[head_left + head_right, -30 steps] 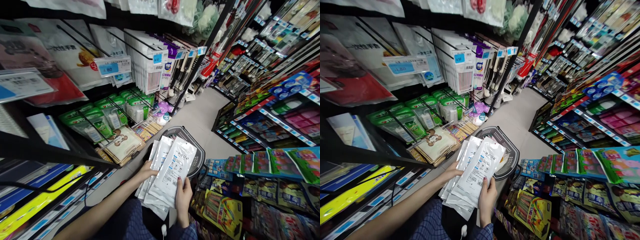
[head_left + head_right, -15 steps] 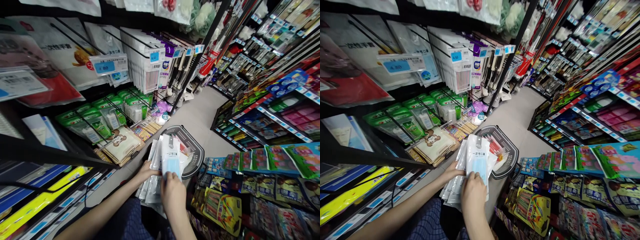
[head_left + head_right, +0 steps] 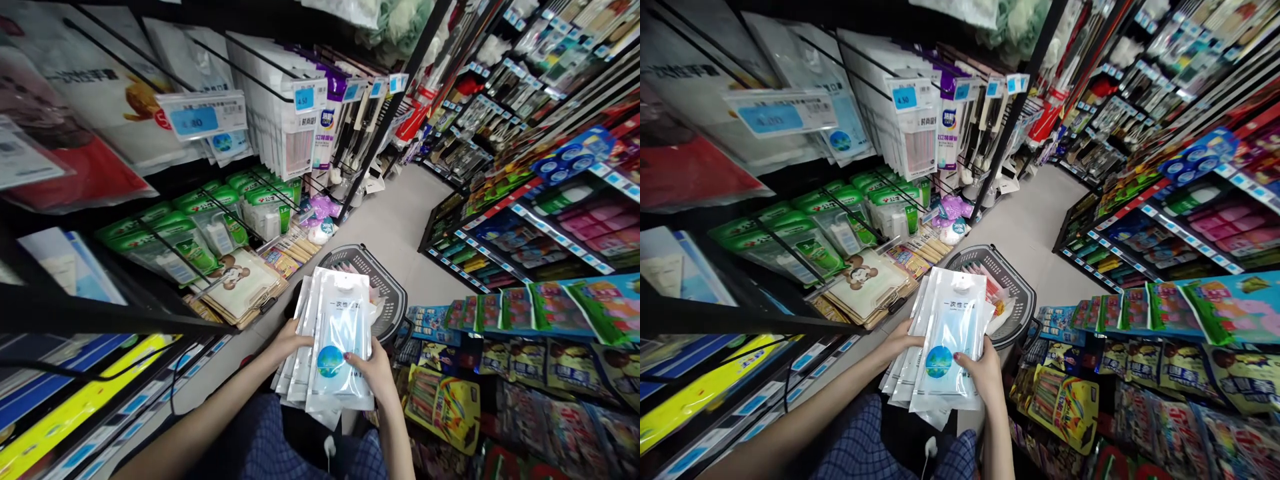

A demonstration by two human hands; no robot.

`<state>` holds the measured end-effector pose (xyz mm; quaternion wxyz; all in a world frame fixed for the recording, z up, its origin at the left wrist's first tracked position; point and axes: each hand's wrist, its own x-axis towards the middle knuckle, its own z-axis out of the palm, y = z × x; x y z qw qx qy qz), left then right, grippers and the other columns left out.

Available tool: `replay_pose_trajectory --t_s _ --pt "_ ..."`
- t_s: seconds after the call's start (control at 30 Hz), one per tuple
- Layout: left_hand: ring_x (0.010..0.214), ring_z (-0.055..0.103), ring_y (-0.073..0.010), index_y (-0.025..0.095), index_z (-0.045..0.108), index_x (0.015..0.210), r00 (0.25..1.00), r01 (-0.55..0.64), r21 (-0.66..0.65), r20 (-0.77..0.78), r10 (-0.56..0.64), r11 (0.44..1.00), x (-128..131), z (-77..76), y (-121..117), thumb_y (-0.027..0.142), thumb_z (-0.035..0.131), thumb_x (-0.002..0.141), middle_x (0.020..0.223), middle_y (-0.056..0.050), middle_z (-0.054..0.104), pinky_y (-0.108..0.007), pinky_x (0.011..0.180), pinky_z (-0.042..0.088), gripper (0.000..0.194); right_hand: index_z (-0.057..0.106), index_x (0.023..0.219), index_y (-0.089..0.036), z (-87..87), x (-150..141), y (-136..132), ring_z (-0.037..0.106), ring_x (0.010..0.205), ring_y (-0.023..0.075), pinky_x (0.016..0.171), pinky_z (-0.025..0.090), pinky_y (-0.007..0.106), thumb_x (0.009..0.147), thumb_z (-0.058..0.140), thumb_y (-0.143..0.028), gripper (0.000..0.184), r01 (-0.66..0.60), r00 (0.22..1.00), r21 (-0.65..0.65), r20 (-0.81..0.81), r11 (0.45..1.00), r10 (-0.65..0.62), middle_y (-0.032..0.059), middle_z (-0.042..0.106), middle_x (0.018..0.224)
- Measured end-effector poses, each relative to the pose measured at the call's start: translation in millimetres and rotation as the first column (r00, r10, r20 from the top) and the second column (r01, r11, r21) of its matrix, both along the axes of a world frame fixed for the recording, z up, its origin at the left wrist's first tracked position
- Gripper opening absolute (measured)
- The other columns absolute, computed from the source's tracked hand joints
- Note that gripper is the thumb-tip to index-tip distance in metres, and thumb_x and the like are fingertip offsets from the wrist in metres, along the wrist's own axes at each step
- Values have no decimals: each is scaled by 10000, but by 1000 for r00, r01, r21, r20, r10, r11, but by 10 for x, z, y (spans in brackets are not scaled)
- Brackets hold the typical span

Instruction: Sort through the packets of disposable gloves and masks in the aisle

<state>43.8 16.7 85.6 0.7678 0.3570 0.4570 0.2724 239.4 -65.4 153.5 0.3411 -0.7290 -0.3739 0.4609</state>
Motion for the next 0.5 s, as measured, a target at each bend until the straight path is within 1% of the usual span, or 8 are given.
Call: replay_pose_trajectory --t_s 0.1,0.17,0.2,0.27,0.33,0.37,0.43,0.5 --pt "906 612 -320 119 644 914 999 23 -69 46 -19 997 -48 28 16 186 761 451 899 -84 698 -396 822 457 482 614 876 -138 36 160 -102 641 696 232 630 496 323 553 742 -329 396 109 945 -82 -302 991 -129 69 697 794" --pt "919 611 -305 118 628 963 996 42 -106 81 -34 993 -107 21 28 183 761 471 945 -93 692 -385 830 454 514 618 829 -146 13 374 -216 638 606 218 585 503 323 535 750 -331 371 291 871 -124 -376 949 -316 48 696 708" --pt "923 611 -298 117 621 982 994 53 -123 99 -41 991 -141 7 35 179 758 483 965 -99 688 -382 834 452 521 614 840 -156 -31 498 -282 642 603 219 589 511 330 523 754 -329 388 411 818 -121 -388 903 -425 39 698 706" --pt "915 614 -286 115 615 995 990 65 -153 131 -45 986 -204 -39 47 173 751 493 984 -106 683 -375 834 450 524 596 916 -180 -188 739 -414 656 668 225 641 526 350 512 754 -330 459 636 694 -74 -381 768 -611 25 708 771" --pt "888 619 -279 114 619 978 987 72 -184 155 -44 980 -252 -101 55 160 749 474 964 -108 686 -368 820 454 522 575 976 -187 -412 910 -530 657 733 223 689 526 350 502 753 -341 529 765 609 -1 -324 644 -724 18 707 826" --pt "873 622 -277 116 621 966 986 72 -200 162 -39 977 -270 -133 57 156 746 465 947 -106 689 -366 808 457 518 567 989 -183 -533 952 -574 654 752 219 703 523 342 500 752 -350 548 782 605 33 -275 622 -747 17 705 838" --pt "851 624 -271 124 622 936 986 59 -229 167 -21 972 -298 -194 52 153 736 453 910 -96 694 -358 784 461 498 569 974 -162 -756 931 -627 651 760 223 708 518 336 500 751 -365 547 753 653 57 -188 656 -733 33 702 838" --pt "851 622 -270 135 617 919 986 40 -251 166 2 967 -327 -247 40 165 720 455 898 -86 694 -357 773 462 476 581 952 -142 -920 783 -624 653 773 243 713 517 355 521 743 -372 514 666 737 22 -176 746 -653 66 702 855"
